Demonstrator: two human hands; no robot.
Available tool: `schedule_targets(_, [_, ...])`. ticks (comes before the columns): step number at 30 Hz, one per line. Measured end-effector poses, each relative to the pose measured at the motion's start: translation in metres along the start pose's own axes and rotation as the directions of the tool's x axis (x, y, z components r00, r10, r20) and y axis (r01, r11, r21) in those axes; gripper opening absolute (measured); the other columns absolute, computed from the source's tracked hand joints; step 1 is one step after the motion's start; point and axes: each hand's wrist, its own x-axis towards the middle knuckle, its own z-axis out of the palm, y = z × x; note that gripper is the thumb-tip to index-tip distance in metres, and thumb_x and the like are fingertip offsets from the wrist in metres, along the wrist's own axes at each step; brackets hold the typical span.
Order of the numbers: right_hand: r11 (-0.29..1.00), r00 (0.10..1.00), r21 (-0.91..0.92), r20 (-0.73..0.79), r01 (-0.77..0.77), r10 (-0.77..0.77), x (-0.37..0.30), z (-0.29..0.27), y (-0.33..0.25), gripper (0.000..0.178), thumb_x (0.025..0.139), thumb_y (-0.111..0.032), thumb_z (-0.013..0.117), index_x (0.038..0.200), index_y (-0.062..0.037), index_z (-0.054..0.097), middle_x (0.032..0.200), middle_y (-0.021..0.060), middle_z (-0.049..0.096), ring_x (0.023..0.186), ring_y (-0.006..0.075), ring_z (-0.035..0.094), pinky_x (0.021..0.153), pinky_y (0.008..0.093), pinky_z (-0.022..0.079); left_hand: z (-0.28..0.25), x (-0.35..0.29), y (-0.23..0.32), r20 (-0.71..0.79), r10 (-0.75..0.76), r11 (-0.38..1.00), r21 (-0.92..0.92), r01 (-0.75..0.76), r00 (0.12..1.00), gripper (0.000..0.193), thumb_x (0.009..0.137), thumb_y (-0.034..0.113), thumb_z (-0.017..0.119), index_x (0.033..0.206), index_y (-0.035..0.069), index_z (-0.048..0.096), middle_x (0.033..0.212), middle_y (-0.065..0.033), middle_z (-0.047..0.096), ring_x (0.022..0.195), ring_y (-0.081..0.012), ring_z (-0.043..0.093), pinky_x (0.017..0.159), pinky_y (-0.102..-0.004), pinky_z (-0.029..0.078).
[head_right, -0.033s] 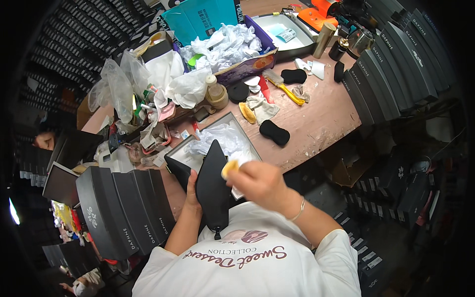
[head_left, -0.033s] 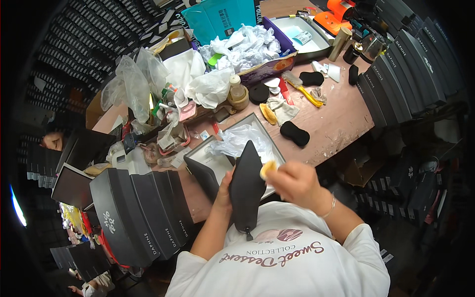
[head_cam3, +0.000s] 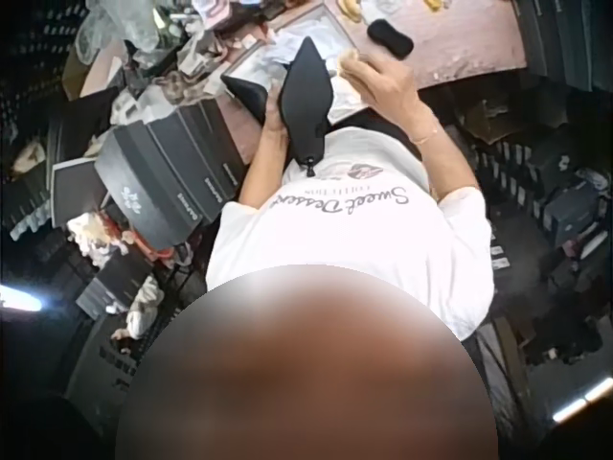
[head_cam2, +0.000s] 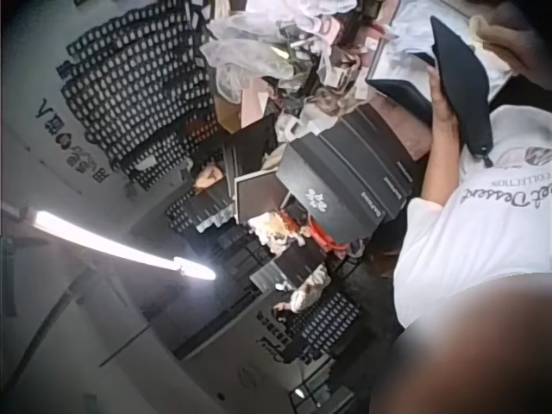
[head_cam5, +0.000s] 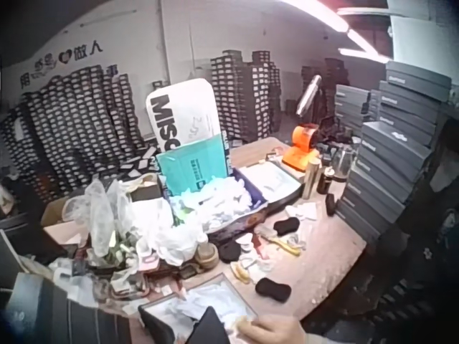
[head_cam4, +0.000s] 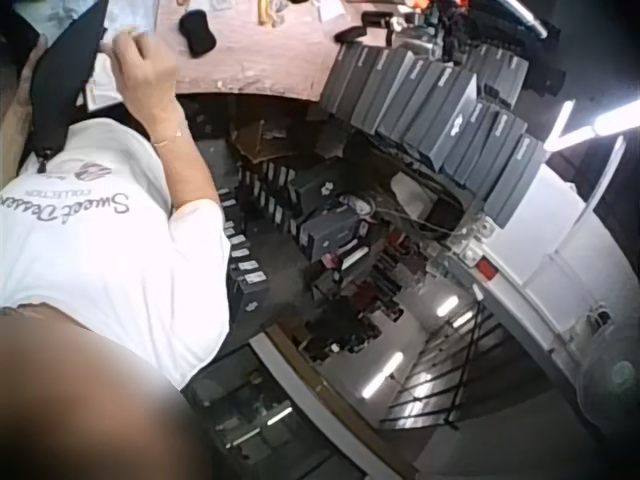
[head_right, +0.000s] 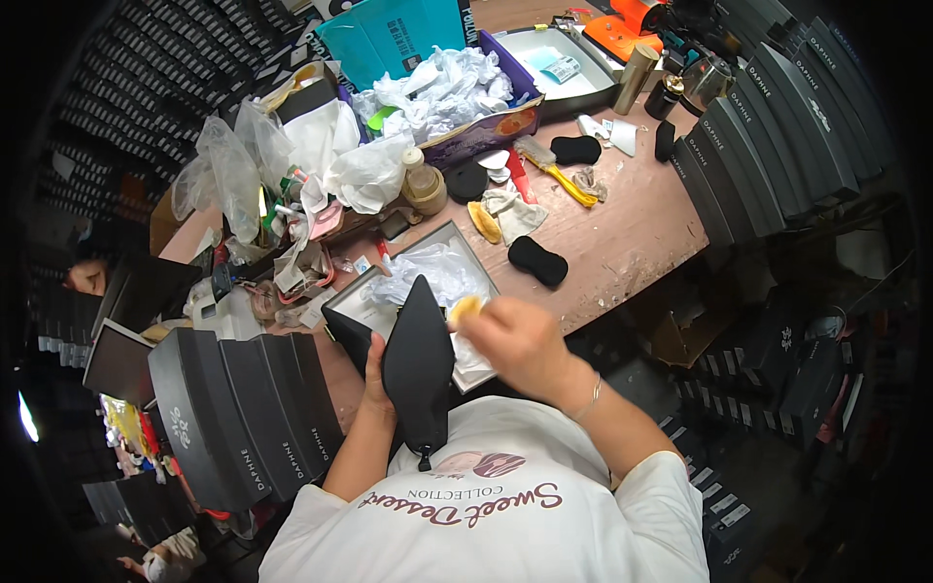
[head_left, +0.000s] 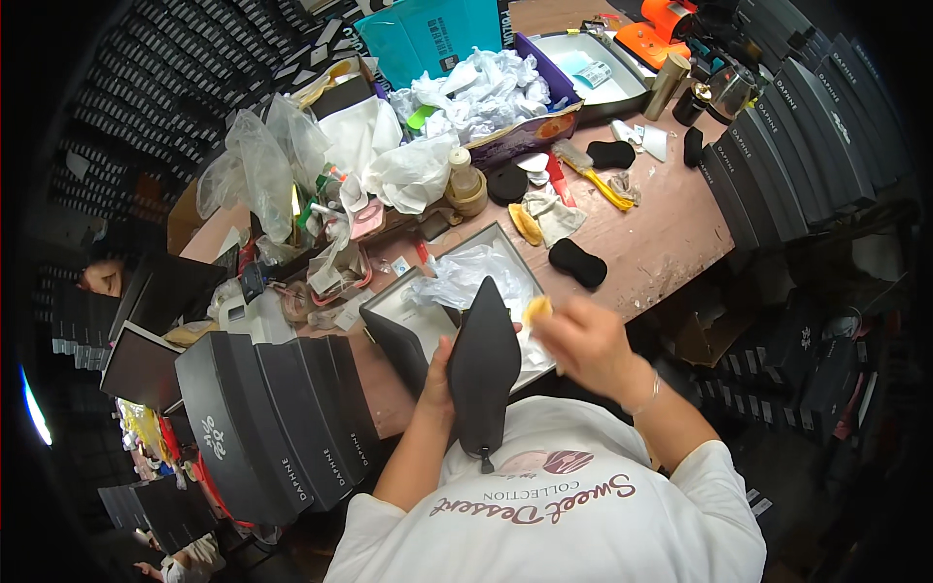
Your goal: Cleaning a pair of black high-heeled shoes and packing them into a shoebox with tissue paper and inserts.
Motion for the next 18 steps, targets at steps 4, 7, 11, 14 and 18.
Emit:
schedule_targets(4, [0.923,0.938,-0.169,-0.059,-0.346,0.341,-0.017,0.034,0.125,0.013,0.085,-0.016,0.067,0.094,-0.0067,0.064,0.083,0.0127,0.059,0.074,0.0321,0.063,0.060,0.0386,0.049,-0.006,0.010,-0.004,0.186,-0.050,0.996,-0.069,0.064,0.981,0.102,0.081,0.080,0.042,0.147,0.003,0.027,0.125,-0.0290,0.054,0.098,-0.0354,0.065,0.088,-0.0399,0.052])
schedule_targets(7, [0.866,0.905,-0.262,-0.109,-0.426,0.412,-0.027,0.060,0.199,0.013,0.087,-0.016,0.064,0.097,-0.0080,0.064,0.087,0.0129,0.060,0.077,0.0338,0.062,0.064,0.0422,0.049,-0.027,0.011,-0.012,0.175,-0.071,0.985,-0.141,0.097,0.982,0.103,0.080,0.080,0.042,0.147,0.004,0.027,0.121,-0.0286,0.056,0.097,-0.0350,0.065,0.086,-0.0424,0.052])
schedule_targets(11, [0.802,0.870,-0.380,-0.012,-0.461,0.493,-0.057,0.093,0.250,0.018,0.085,-0.015,0.063,0.103,-0.0103,0.064,0.090,0.0110,0.059,0.087,0.0319,0.060,0.074,0.0445,0.046,-0.019,0.021,-0.004,0.105,-0.104,0.978,-0.172,0.121,0.989,0.099,0.081,0.073,0.048,0.147,0.003,0.028,0.116,-0.0273,0.058,0.091,-0.0345,0.065,0.080,-0.0444,0.053])
schedule_targets(14, [0.787,0.863,-0.390,-0.044,-0.478,0.503,-0.057,0.092,0.249,0.023,0.084,-0.014,0.063,0.107,-0.0102,0.062,0.096,0.0113,0.060,0.092,0.0315,0.058,0.077,0.0449,0.045,-0.019,0.030,-0.006,0.095,-0.090,0.983,-0.151,0.104,0.991,0.098,0.078,0.069,0.054,0.146,0.004,0.029,0.114,-0.0271,0.058,0.087,-0.0343,0.064,0.078,-0.0429,0.053])
schedule_targets(18, [0.794,0.901,-0.444,-0.087,-0.416,0.424,-0.043,0.075,0.251,0.033,0.083,-0.016,0.066,0.115,-0.0084,0.059,0.108,0.0156,0.059,0.100,0.0332,0.057,0.083,0.0446,0.045,-0.019,0.040,-0.013,0.150,-0.088,0.971,-0.206,0.118,0.985,0.092,0.079,0.066,0.054,0.143,0.004,0.034,0.115,-0.0283,0.058,0.088,-0.0347,0.065,0.078,-0.0426,0.053])
